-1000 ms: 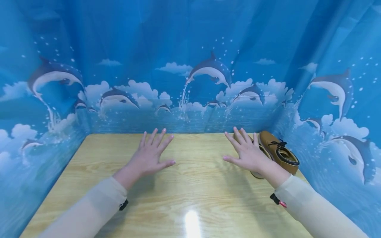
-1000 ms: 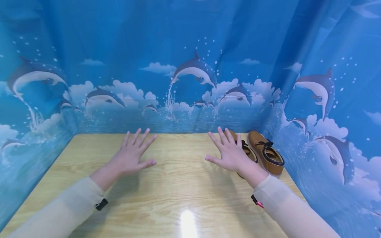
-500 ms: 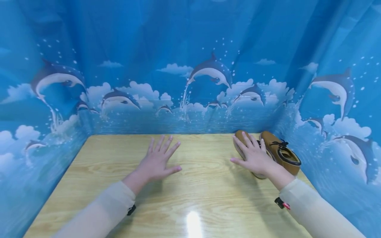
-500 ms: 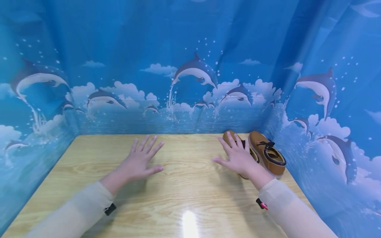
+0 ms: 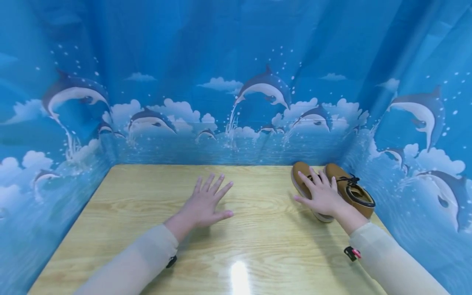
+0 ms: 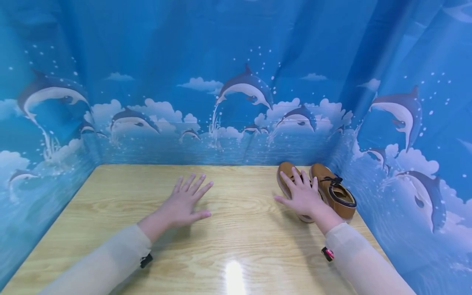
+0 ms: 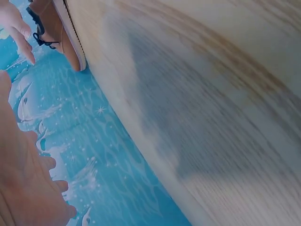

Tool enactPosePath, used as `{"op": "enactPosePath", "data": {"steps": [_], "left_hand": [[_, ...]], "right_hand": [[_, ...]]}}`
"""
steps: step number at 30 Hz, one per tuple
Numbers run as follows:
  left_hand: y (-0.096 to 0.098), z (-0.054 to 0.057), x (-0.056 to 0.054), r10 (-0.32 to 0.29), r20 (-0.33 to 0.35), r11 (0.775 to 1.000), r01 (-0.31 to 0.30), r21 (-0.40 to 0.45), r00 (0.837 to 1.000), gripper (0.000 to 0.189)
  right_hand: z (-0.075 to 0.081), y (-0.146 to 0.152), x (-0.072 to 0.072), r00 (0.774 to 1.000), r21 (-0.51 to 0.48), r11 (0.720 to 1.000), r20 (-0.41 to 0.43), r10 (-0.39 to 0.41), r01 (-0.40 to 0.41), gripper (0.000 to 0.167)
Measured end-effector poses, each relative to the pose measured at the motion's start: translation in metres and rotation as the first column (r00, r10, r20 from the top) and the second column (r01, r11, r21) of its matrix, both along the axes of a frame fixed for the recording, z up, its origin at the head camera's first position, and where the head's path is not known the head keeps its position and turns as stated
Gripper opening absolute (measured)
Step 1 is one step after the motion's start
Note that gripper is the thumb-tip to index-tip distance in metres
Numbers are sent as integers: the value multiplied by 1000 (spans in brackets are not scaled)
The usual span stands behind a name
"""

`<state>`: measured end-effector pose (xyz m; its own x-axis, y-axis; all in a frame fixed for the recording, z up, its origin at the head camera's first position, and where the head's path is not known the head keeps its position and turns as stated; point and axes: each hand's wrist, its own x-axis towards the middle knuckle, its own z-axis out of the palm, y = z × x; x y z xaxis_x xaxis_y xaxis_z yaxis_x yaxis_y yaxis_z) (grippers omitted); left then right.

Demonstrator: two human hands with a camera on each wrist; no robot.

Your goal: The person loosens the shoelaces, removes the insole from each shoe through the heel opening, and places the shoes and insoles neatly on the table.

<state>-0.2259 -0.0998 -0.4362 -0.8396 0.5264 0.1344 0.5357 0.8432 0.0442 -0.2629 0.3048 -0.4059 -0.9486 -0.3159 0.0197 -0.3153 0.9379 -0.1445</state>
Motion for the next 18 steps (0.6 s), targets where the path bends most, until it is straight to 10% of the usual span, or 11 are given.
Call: {"op": "enactPosePath", "data": {"steps": [18], "left_hand": [[17, -13, -6, -36, 73, 997, 31, 64, 997, 86]], "right_hand": [[-10, 21, -20, 996, 35, 997, 60, -71, 69, 90]]}}
